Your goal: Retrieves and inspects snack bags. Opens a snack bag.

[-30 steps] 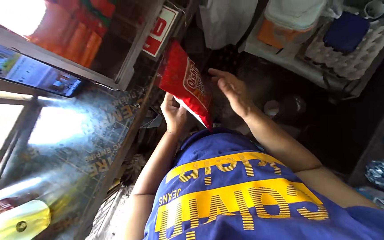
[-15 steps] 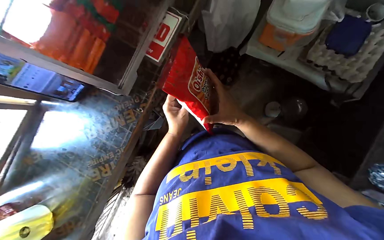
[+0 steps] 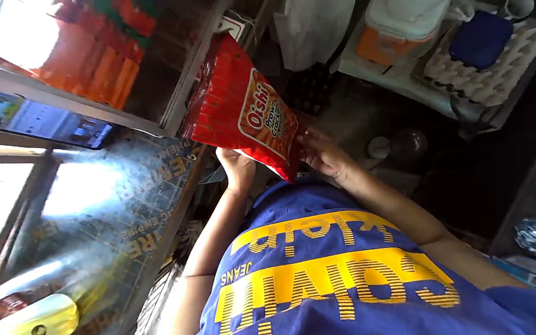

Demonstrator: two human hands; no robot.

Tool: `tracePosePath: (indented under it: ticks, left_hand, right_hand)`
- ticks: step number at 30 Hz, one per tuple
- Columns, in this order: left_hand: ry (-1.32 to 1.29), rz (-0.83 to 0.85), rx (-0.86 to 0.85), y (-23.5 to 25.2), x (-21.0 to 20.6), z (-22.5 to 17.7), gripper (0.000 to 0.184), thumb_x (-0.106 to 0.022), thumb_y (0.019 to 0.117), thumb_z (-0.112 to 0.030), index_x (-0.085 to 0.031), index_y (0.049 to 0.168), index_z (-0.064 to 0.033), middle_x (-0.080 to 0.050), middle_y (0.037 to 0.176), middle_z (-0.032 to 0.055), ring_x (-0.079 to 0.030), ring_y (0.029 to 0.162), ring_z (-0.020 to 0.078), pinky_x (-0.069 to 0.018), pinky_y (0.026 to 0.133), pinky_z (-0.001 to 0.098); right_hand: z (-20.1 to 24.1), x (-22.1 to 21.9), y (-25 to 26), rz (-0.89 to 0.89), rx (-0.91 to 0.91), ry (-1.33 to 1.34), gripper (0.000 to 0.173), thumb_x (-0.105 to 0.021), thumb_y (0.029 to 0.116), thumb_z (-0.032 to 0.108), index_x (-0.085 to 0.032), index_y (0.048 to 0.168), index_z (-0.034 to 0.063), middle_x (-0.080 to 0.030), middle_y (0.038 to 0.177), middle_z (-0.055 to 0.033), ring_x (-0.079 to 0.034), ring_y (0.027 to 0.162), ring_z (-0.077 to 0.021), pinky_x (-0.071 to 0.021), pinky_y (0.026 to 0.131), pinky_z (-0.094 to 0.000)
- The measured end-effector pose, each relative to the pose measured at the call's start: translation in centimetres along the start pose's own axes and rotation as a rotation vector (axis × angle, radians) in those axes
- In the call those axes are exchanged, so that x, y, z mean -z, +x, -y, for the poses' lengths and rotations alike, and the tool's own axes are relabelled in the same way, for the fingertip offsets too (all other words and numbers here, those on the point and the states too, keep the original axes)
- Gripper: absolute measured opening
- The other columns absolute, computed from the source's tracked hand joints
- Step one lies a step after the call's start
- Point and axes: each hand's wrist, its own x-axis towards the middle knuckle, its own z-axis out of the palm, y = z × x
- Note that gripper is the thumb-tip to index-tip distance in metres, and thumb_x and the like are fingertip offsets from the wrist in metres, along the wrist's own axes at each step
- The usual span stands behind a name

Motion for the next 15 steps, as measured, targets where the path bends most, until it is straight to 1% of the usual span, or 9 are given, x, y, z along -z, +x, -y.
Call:
tracePosePath:
  ticks: [2,4,7,8,10,11,13,14,15]
  left_hand:
    - [0.021,0.047,0.031,-0.8,-0.2,-0.2,0.041,-0.075,0.0795,0.008,-0.062,0.111,-0.0161,-0.074,0.102,-0.0141,-0.069,0.098,-0.0005,-0.0591,0.091,0.0266]
    - [0.112,0.085,0.092,-1.7,-0.5,-0.5,0.046,-0.074,0.0783,0.009,-0.056,0.118,-0.0074,-0.071,0.106,-0.0133,-0.067,0.102,-0.0023,-0.0570,0.095,0.0253]
    - [0.241,0.096,0.105,-2.3,-0.5,-0.9,0.055,-0.075,0.0759,0.008,-0.050,0.124,0.0067,-0.069,0.111,-0.0047,-0.064,0.107,-0.0025,-0.0540,0.099,0.0228]
    - [0.284,0.099,0.088,-2.3,-0.4,-1.0,0.055,-0.076,0.0757,0.007,-0.049,0.124,0.0082,-0.069,0.112,-0.0030,-0.064,0.108,-0.0028,-0.0533,0.100,0.0218]
    - [0.490,0.117,0.066,-2.4,0.1,-1.4,0.052,-0.078,0.0758,0.001,-0.054,0.120,0.0140,-0.069,0.111,0.0060,-0.064,0.107,-0.0005,-0.0522,0.099,0.0207]
    - [0.663,0.134,0.080,-2.6,0.3,-1.7,0.048,-0.079,0.0763,-0.004,-0.060,0.117,0.0153,-0.071,0.109,0.0130,-0.066,0.105,0.0049,-0.0519,0.097,0.0239]
    - [0.942,0.238,0.201,-2.9,0.6,-2.5,0.045,-0.079,0.0823,-0.011,-0.066,0.119,0.0127,-0.070,0.115,0.0260,-0.067,0.113,0.0276,-0.0494,0.101,0.0444]
    - [0.999,0.284,0.269,-3.0,0.5,-2.8,0.045,-0.077,0.0857,-0.012,-0.065,0.122,0.0123,-0.068,0.119,0.0290,-0.065,0.117,0.0338,-0.0468,0.104,0.0496]
    - [1.028,0.307,0.289,-3.0,0.4,-3.0,0.047,-0.077,0.0872,-0.015,-0.065,0.123,0.0116,-0.068,0.121,0.0282,-0.065,0.118,0.0332,-0.0461,0.106,0.0483]
  right_hand:
    - [0.0,0.2,0.2,0.059,0.020,0.039,0.023,-0.047,0.1059,0.010,-0.053,0.128,0.0155,-0.071,0.102,0.0004,-0.070,0.088,-0.0107,-0.0602,0.082,-0.0291]
    - [0.2,-0.1,0.2,0.114,0.024,0.046,0.024,-0.048,0.1057,0.012,-0.052,0.129,0.0162,-0.072,0.104,-0.0006,-0.071,0.090,-0.0120,-0.0609,0.083,-0.0302]
    - [0.0,-0.6,0.4,0.100,0.037,-0.011,0.023,-0.049,0.1059,0.013,-0.050,0.129,0.0148,-0.071,0.106,-0.0009,-0.071,0.092,-0.0124,-0.0605,0.084,-0.0313]
    - [-0.1,-0.9,0.4,0.045,0.069,-0.100,0.027,-0.051,0.1049,0.013,-0.047,0.132,0.0139,-0.069,0.109,-0.0004,-0.070,0.091,-0.0111,-0.0605,0.082,-0.0304]
    - [-0.6,-1.4,0.4,-0.084,0.168,-0.345,0.053,-0.061,0.0999,0.013,-0.039,0.148,0.0071,-0.061,0.126,-0.0063,-0.067,0.094,-0.0119,-0.0594,0.079,-0.0300]
    - [-0.7,-1.5,0.3,-0.130,0.209,-0.438,0.060,-0.065,0.0980,0.014,-0.037,0.151,0.0059,-0.056,0.136,-0.0093,-0.066,0.097,-0.0115,-0.0588,0.080,-0.0295]
    - [-1.2,-1.4,0.3,-0.187,0.312,-0.556,0.063,-0.071,0.0940,0.016,-0.040,0.148,0.0038,-0.050,0.145,-0.0127,-0.066,0.100,-0.0098,-0.0581,0.081,-0.0278]
    - [-1.3,-1.3,0.3,-0.200,0.358,-0.597,0.061,-0.073,0.0929,0.018,-0.044,0.145,0.0033,-0.051,0.144,-0.0132,-0.065,0.103,-0.0102,-0.0574,0.082,-0.0271]
    - [-1.3,-1.2,0.3,-0.201,0.390,-0.622,0.057,-0.073,0.0928,0.019,-0.048,0.142,0.0029,-0.052,0.142,-0.0136,-0.063,0.107,-0.0122,-0.0564,0.085,-0.0277]
